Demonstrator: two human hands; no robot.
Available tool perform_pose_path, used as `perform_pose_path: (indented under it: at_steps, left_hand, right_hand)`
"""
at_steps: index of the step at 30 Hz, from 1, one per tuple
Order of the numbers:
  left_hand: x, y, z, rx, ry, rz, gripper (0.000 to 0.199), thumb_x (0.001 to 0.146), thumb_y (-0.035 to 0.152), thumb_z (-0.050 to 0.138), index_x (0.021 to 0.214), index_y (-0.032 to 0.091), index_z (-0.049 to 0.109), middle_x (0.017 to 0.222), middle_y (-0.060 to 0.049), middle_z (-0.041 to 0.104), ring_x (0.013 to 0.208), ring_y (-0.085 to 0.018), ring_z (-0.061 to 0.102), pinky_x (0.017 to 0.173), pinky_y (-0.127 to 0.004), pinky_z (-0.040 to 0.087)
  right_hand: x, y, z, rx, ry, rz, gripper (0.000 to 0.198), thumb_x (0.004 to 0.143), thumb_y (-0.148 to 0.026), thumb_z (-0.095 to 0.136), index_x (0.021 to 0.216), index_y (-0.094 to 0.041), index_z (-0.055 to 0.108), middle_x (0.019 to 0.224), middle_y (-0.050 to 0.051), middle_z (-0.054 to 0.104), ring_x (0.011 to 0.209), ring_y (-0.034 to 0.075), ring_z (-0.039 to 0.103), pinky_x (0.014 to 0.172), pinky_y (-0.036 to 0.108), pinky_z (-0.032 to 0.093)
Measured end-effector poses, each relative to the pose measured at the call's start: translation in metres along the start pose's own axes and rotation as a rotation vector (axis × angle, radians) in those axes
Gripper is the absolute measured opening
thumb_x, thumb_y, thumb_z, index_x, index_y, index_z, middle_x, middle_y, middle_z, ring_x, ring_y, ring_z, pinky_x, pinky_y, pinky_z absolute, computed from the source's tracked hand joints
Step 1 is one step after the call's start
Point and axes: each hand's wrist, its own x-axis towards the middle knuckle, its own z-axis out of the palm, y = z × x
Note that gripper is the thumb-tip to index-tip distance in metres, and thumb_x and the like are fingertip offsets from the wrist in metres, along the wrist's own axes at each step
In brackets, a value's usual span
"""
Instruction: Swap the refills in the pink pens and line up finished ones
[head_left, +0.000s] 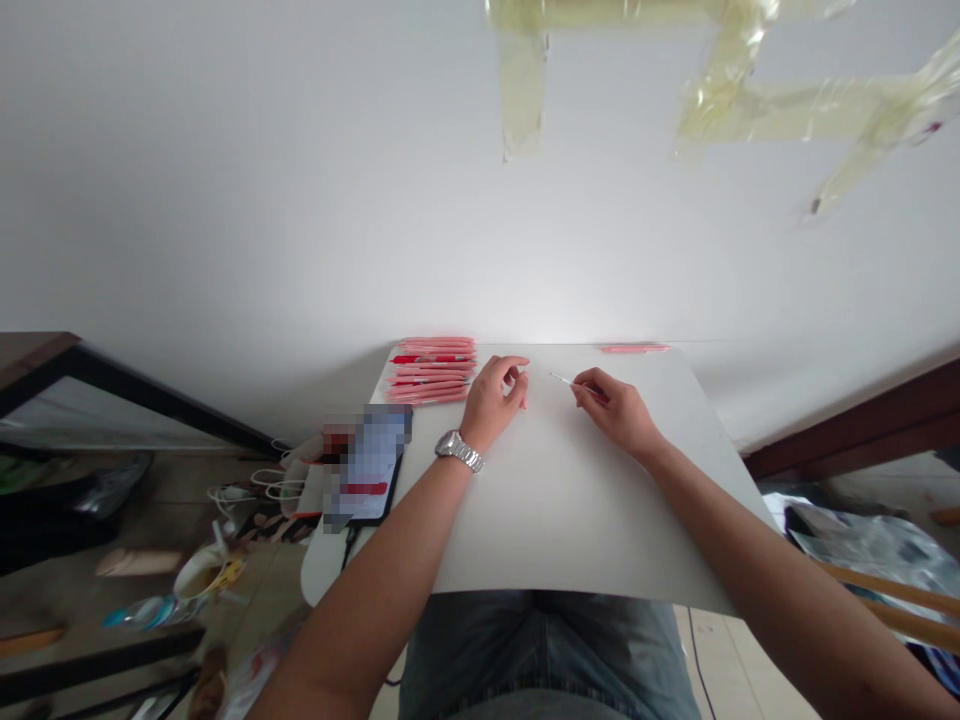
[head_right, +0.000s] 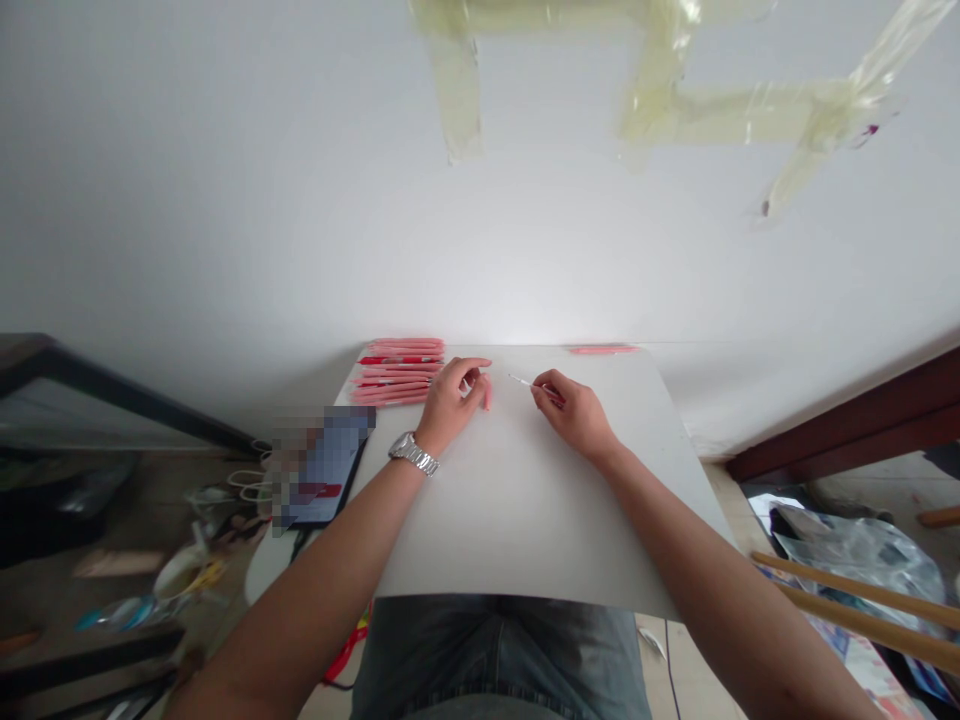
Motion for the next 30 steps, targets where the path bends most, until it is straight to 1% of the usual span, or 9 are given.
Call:
perform_pose_path:
  at_steps: [2, 7, 11, 17, 23, 30]
  left_hand:
    - [0.000, 0.001, 0.001, -0.047, -0.005, 0.007, 0.022, 0.099, 0.028, 0.056, 0.117, 0.023, 0.068, 0.083, -0.003, 0.066, 0.085, -0.019, 0.061, 0.086, -0.034, 0.050]
    - [-0.002, 0.003, 0.003, -0.170, -0.030, 0.014, 0.023, 0.098, 0.033, 0.060, 0.117, 0.023, 0.070, 0.097, -0.006, 0.068, 0.089, -0.018, 0.064, 0.088, -0.033, 0.051]
    - [-0.002, 0.007, 0.004, -0.211, -0.062, 0.048, 0.022, 0.098, 0.034, 0.062, 0.115, 0.022, 0.070, 0.102, -0.006, 0.068, 0.091, -0.016, 0.063, 0.085, -0.031, 0.054]
    - [-0.002, 0.011, 0.005, -0.245, -0.089, 0.102, 0.017, 0.097, 0.029, 0.065, 0.111, 0.021, 0.068, 0.104, -0.005, 0.067, 0.090, -0.015, 0.063, 0.082, -0.028, 0.054]
    - [-0.002, 0.011, 0.005, -0.231, -0.115, 0.109, 0.011, 0.098, 0.027, 0.063, 0.104, 0.021, 0.068, 0.100, -0.005, 0.065, 0.086, -0.014, 0.062, 0.081, -0.028, 0.053]
    - [-0.002, 0.010, 0.005, -0.238, -0.120, 0.077, 0.011, 0.099, 0.029, 0.061, 0.102, 0.020, 0.068, 0.100, -0.004, 0.065, 0.086, -0.013, 0.062, 0.082, -0.028, 0.054]
  right_hand:
    - [0.000, 0.000, 0.000, 0.000, -0.006, -0.002, 0.024, 0.099, -0.045, 0.053, 0.099, -0.024, 0.064, 0.076, 0.000, 0.072, 0.068, 0.017, 0.062, 0.067, 0.028, 0.045]
    - [0.000, 0.001, 0.001, 0.009, -0.024, -0.006, 0.023, 0.099, -0.045, 0.054, 0.099, -0.024, 0.064, 0.077, 0.001, 0.071, 0.068, 0.017, 0.061, 0.067, 0.028, 0.045]
    - [0.000, 0.003, 0.002, 0.017, -0.043, -0.036, 0.024, 0.099, -0.046, 0.054, 0.100, -0.024, 0.064, 0.079, 0.001, 0.069, 0.069, 0.016, 0.060, 0.069, 0.028, 0.045]
    - [-0.001, 0.001, 0.003, 0.029, -0.070, -0.063, 0.023, 0.100, -0.045, 0.054, 0.100, -0.024, 0.063, 0.078, 0.000, 0.068, 0.068, 0.016, 0.059, 0.068, 0.028, 0.045]
    - [-0.001, 0.001, 0.003, 0.034, -0.086, -0.077, 0.023, 0.100, -0.045, 0.054, 0.101, -0.024, 0.063, 0.078, 0.001, 0.069, 0.069, 0.016, 0.059, 0.067, 0.029, 0.044]
    - [0.000, 0.000, 0.002, 0.035, -0.087, -0.082, 0.023, 0.100, -0.044, 0.054, 0.100, -0.023, 0.063, 0.078, 0.001, 0.068, 0.068, 0.016, 0.058, 0.067, 0.029, 0.044]
